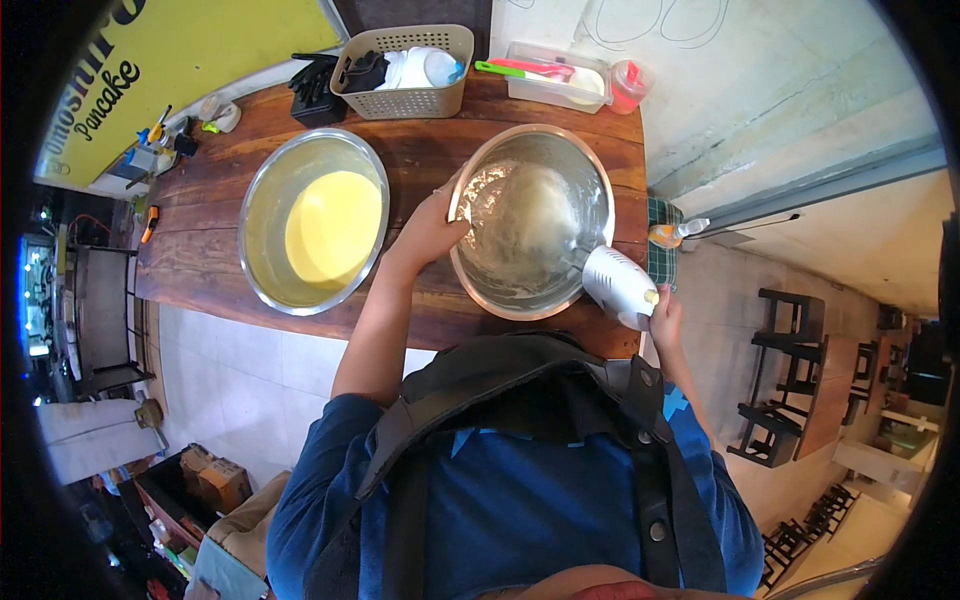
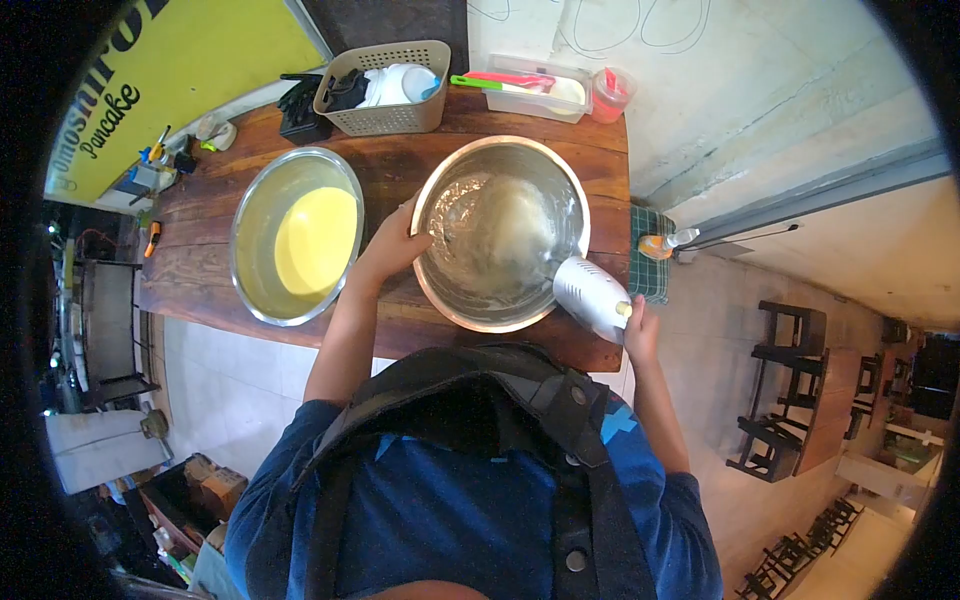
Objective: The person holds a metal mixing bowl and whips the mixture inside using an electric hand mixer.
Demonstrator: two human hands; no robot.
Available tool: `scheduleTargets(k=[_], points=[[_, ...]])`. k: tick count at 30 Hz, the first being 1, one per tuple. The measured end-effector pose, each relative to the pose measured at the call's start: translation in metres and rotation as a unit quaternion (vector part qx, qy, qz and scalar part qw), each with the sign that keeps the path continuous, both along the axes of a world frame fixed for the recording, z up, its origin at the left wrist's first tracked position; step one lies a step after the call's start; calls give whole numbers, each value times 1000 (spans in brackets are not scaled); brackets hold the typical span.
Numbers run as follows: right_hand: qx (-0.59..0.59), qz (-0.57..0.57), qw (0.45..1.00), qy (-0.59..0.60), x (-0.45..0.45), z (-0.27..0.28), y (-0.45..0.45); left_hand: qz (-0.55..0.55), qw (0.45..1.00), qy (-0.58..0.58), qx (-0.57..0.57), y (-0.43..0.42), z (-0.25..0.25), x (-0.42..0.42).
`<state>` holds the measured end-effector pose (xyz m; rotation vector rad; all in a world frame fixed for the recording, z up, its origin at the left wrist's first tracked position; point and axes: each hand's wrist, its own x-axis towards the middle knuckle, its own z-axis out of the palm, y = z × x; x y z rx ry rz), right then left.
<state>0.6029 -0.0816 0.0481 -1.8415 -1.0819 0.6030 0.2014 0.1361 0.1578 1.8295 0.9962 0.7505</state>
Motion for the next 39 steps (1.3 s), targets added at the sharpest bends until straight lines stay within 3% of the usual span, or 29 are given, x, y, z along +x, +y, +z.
scheduleTargets(k=[23,30,39], points=[[-32,-2,999,3,0,13,4,-58,998,25,-13,14,32,18],[-74,25,996,36,4,10,-2,-31,998,39,-34,16,21,15],[-32,-13,999,39,-6,16,1,-24,999,29,-37,11,10,8]])
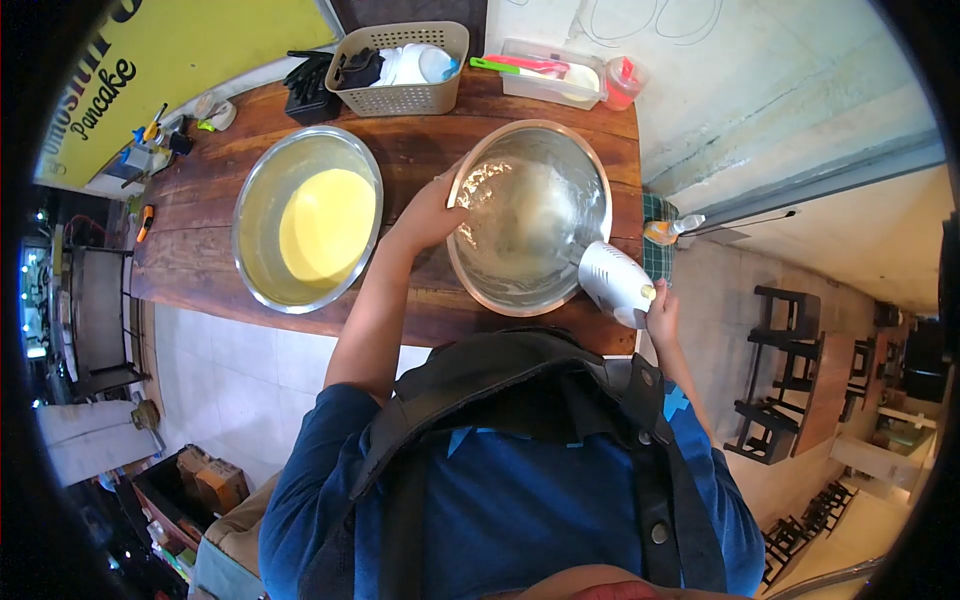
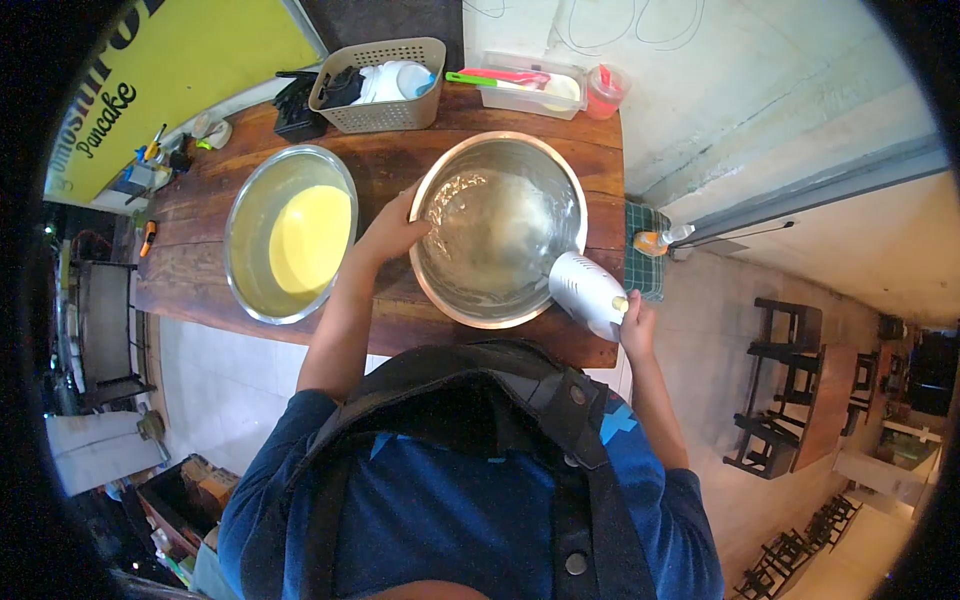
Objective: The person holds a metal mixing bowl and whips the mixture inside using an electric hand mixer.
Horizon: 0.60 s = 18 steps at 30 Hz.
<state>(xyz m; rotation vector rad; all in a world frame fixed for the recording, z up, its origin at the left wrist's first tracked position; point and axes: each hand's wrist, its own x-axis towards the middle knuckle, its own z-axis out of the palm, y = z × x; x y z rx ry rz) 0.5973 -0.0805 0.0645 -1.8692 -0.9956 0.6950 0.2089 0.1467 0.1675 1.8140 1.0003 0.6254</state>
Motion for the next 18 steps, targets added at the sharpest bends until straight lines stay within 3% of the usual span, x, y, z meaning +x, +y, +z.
scheduleTargets(k=[2,12,14,18], points=[[-21,64,996,-57,16,-19,-6,11,1000,-19,-7,-5,4,0],[34,-7,999,-31,-4,-5,-2,10,998,-53,22,-9,-4,-4],[-45,21,999,9,3,-5,-7,17,999,-39,21,-10,-4,-4],[-34,37,999,-6,3,-1,-7,15,998,-54,10,-10,-2,-4]])
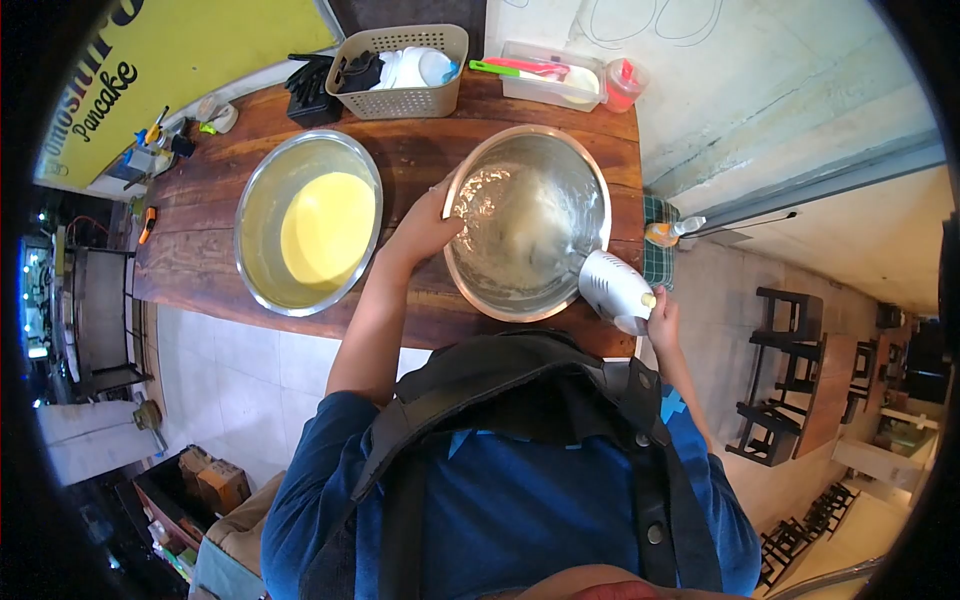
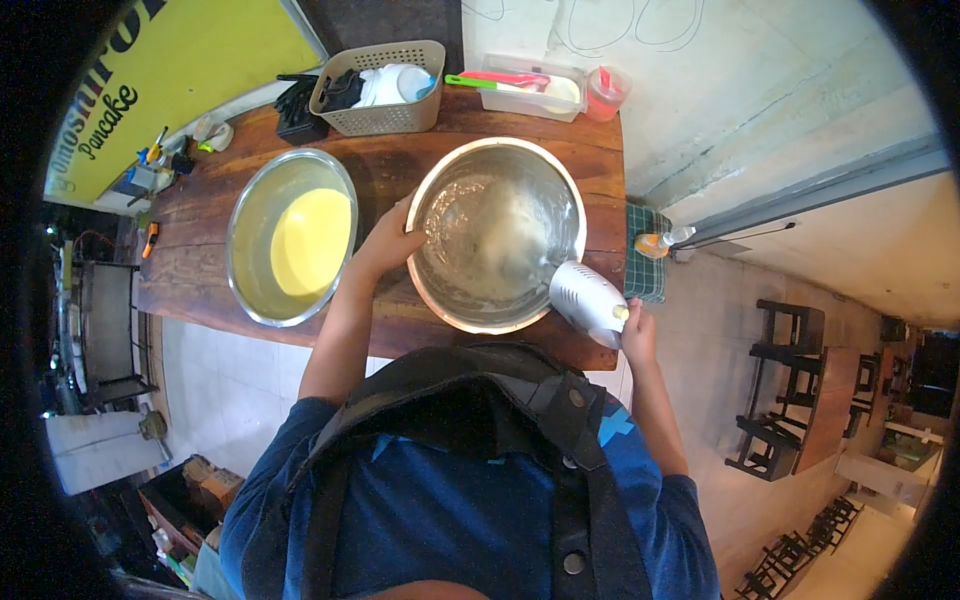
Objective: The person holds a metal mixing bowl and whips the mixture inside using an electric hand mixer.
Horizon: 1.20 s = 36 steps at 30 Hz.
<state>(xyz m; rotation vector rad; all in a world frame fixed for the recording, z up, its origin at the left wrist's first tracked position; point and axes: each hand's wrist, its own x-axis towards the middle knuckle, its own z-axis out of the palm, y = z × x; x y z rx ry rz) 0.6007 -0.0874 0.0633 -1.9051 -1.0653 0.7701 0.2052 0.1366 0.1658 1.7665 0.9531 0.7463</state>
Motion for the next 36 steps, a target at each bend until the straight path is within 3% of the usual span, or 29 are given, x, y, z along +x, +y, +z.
scheduleTargets(k=[6,12,15,18,24,26,33,36], points=[[21,-46,999,8,-8,-1,9,-17,999,22,-21,3,9,3],[13,30,999,-28,-8,-1,-4,-1,999,40,-25,4,6,0],[-29,29,999,27,-5,-2,-10,1,998,51,-25,3,7,-1],[43,-6,999,-24,-6,-1,-3,-11,999,27,-13,2,8,1],[-15,-46,997,54,-4,6,13,-19,999,39,-18,6,10,4],[-6,9,999,43,1,-7,9,-12,998,49,-25,5,15,4],[-42,11,997,61,0,-3,-12,-5,998,52,-21,3,13,3],[36,22,999,-3,4,-7,-7,-19,1000,19,-12,4,15,6]])
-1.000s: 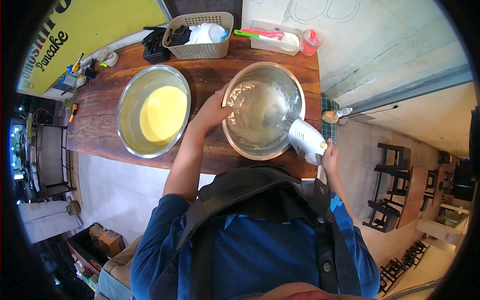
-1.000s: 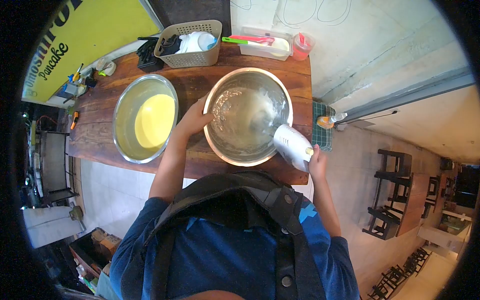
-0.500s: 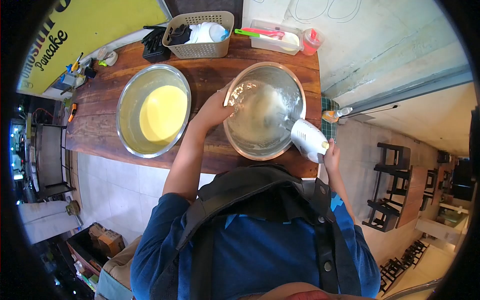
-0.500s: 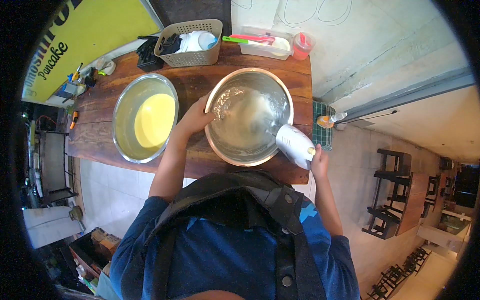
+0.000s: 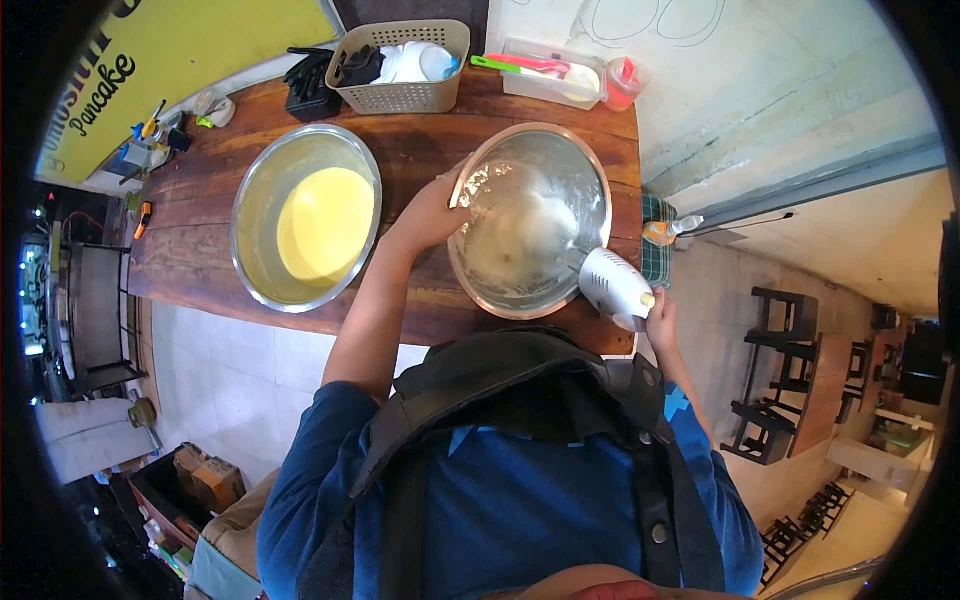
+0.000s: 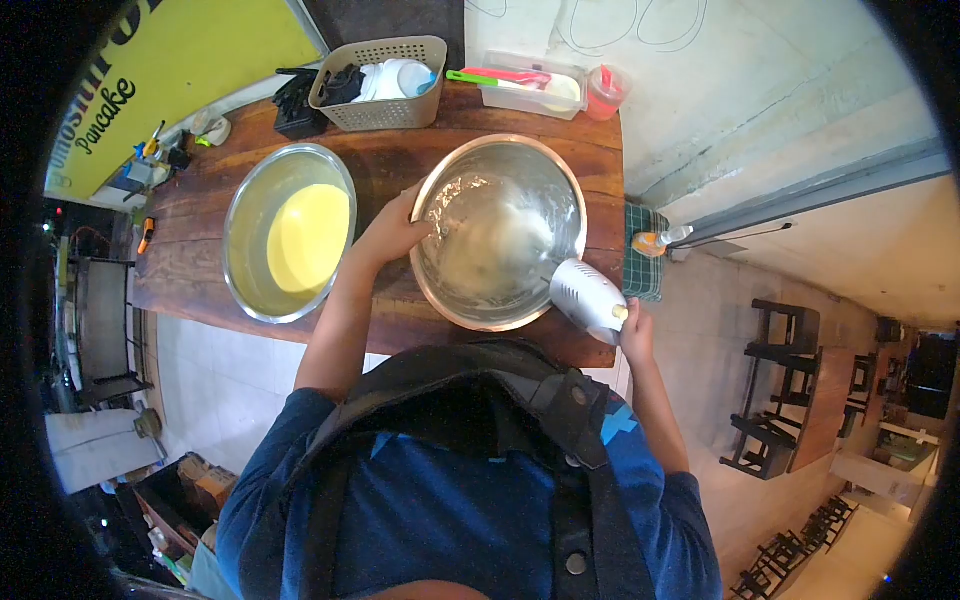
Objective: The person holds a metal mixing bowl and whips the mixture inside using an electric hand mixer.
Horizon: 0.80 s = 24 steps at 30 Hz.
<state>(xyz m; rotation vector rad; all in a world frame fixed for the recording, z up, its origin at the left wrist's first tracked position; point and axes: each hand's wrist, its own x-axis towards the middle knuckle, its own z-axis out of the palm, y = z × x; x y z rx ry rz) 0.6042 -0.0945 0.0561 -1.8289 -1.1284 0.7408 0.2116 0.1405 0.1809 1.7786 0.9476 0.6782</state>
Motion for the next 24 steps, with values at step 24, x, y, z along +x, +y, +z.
scheduleTargets(k=[24], points=[[-57,-26,998,30,9,-5,1,-19,999,30,21,6,-1,1]])
